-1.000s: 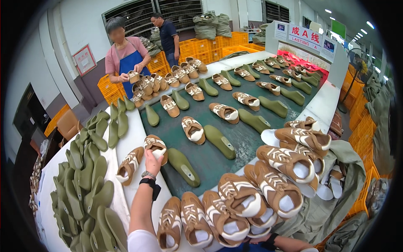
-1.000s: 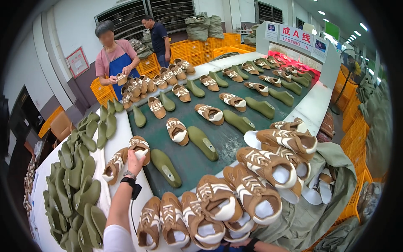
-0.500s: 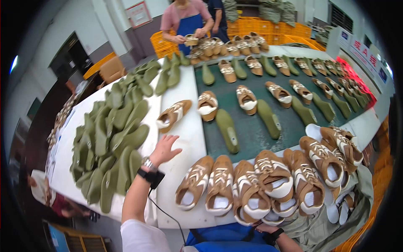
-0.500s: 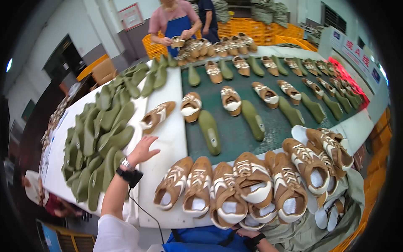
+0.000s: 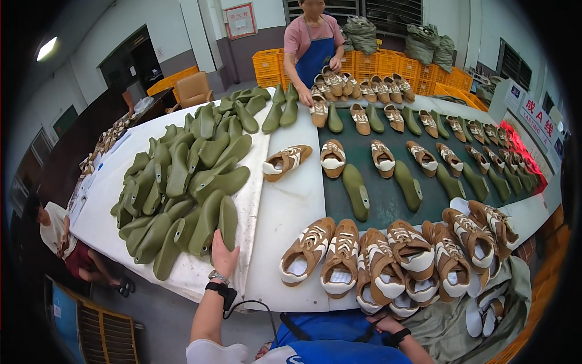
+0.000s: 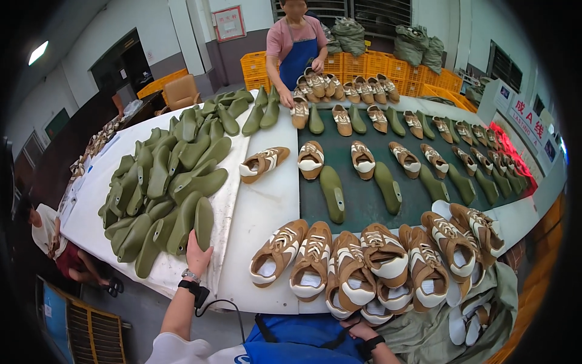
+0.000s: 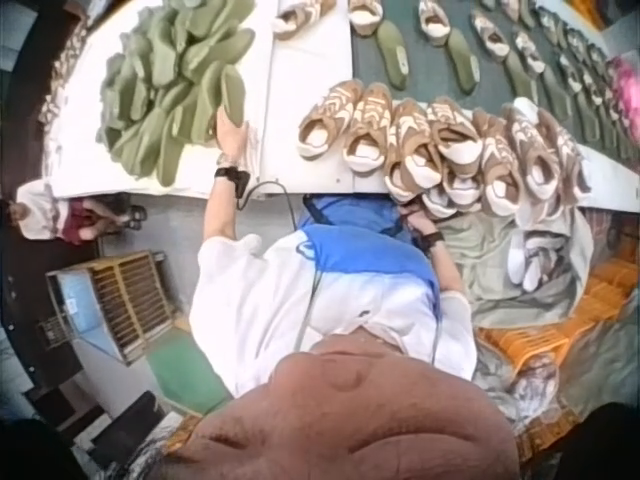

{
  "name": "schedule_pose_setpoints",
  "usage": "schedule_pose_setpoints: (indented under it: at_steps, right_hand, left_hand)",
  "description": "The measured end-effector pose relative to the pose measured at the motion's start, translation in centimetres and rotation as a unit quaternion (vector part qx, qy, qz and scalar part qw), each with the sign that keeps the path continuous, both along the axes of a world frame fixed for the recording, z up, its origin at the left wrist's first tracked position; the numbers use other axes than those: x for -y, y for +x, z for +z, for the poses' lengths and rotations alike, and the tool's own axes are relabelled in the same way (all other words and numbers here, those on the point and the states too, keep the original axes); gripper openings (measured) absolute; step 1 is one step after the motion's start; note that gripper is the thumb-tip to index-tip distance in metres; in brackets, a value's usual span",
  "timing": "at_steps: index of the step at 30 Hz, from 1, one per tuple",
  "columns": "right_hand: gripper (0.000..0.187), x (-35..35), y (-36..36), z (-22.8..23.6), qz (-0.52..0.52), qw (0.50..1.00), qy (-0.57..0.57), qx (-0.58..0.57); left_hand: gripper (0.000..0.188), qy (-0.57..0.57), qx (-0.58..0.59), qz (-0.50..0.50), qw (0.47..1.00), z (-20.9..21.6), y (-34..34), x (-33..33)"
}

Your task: Organize shoe uppers and green shoe lasts on an assembly table in a manufacturing facility.

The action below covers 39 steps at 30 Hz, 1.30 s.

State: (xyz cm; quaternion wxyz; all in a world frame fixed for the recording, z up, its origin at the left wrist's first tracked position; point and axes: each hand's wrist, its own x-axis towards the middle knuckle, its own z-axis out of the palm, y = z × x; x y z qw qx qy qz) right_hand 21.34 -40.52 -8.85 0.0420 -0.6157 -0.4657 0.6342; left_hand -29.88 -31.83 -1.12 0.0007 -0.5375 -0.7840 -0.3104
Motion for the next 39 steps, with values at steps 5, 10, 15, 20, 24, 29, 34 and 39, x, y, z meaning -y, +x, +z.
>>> schedule_pose_setpoints:
  at_steps: [5,10,15,20,24,29,34,39]
  right_hand:
    - [0.036,-0.1,0.2,-0.9,0.012,1.0,0.008,0.021]
    - [0.03,0.0,0.3,-1.8,0.003,1.0,0.009,0.011]
    - [0.027,0.4,0.5,-1.6,-0.015,1.0,-0.001,0.021]
    - [0.026,-0.1,0.6,-2.4,0.007,0.998,-0.009,0.056]
    - [0.022,-0.3,0.4,-2.3,0.007,1.0,-0.005,0.029]
    - [0.018,-0.2,0.3,-2.3,-0.011,0.998,-0.016,0.06]
    - [0.016,0.2,0.6,-2.8,-0.038,0.999,0.015,0.004]
    - [0.019,-0.4,-0.1,-1.2,-0.03,0.999,0.014,-0.002]
  left_hand:
    - [0.078,0.017,-0.071,-0.082,0.994,0.4,1.0,0.5]
    - [0.071,-0.04,-0.188,-0.319,0.928,3.3,4.0,-0.3]
    - [0.07,0.001,-0.093,-0.144,0.985,5.1,4.0,-1.9]
    - [0.067,-0.14,0.173,-0.051,0.973,4.7,1.7,-3.6]
    - [0.068,-0.079,0.211,-0.114,0.968,2.0,2.2,-5.1]
    - [0.072,-0.151,0.474,-0.19,0.846,3.3,2.0,-6.0]
    - [0.1,-0.159,-0.225,0.003,0.961,2.9,-4.4,-1.1]
    - [0.115,-0.28,-0.053,0.05,0.957,4.3,-6.5,0.7]
